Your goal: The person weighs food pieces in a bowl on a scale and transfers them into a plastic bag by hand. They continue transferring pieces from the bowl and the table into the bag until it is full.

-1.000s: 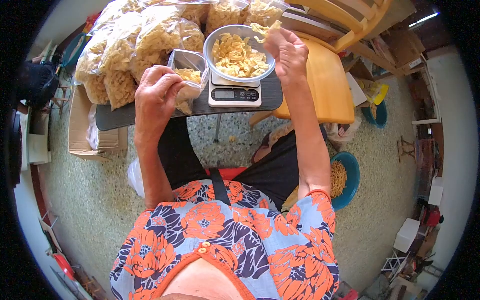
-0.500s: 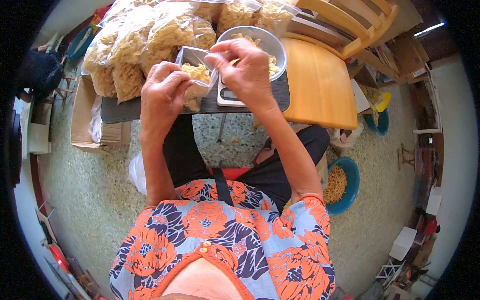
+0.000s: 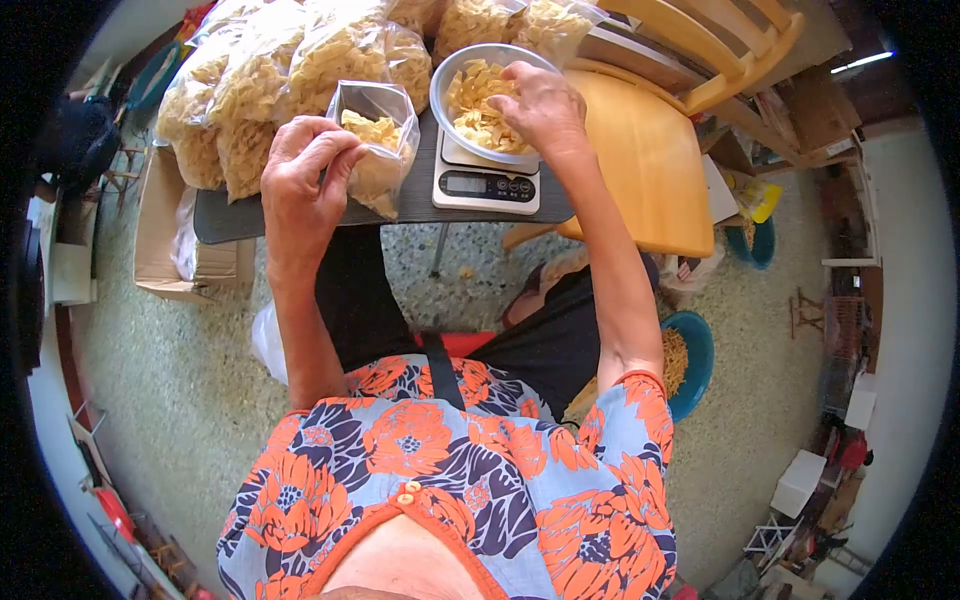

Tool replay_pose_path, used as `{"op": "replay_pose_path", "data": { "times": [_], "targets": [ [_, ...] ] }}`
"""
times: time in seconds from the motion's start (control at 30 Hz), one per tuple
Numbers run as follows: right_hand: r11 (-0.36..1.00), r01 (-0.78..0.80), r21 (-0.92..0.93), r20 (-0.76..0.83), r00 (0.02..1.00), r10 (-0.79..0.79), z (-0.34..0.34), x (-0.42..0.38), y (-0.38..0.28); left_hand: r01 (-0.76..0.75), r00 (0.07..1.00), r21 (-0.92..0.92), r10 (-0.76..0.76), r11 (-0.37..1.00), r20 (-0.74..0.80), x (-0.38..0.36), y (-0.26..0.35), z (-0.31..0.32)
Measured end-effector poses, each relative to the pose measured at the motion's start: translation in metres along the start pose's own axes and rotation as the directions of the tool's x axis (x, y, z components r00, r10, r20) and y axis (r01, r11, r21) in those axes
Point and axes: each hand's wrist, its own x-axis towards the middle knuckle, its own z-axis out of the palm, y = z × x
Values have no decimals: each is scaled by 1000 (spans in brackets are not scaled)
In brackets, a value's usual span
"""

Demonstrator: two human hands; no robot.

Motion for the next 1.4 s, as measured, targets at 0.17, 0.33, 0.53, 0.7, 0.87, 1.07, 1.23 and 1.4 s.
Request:
{"op": "replay_pose_path", "data": {
  "times": [0.17, 0.33, 0.53, 0.7, 0.87, 1.07, 1.23, 1.4],
  "targets": [
    [994, 9, -108, 2, 1000, -9, 13, 6, -3, 19, 1000, 28, -19, 999, 0, -1, -8, -5],
    [994, 19, 105, -86, 996, -10, 4, -1, -7, 36, 999, 21, -35, 999, -5, -2, -8, -6],
    [884, 58, 465, -202, 979, 41, -12, -13, 4, 14, 1000, 22, -14, 1000, 11, -1, -3, -2],
    [154, -182, 971, 122, 934, 335, -7, -10, 30, -16, 999, -19, 16, 1000, 34, 0, 4, 6],
    [-145, -208, 967, 248, 893, 375, -12, -13, 29, -25, 998, -8, 26, 1000, 57, 0, 6, 11],
    [-144, -140, 980, 178, 938, 299, -25, -24, -18, -10, 997, -6, 10, 1000, 74, 0, 6, 14],
    [265, -93, 960, 60, 990, 130, -26, -39, -79, 0, 997, -24, 2, 1000, 74, 1, 7, 13],
    [500, -25, 866, 56, 997, -47, -21, -40, -101, -6, 998, -4, 6, 1000, 66, 2, 9, 4]
  ]
}}
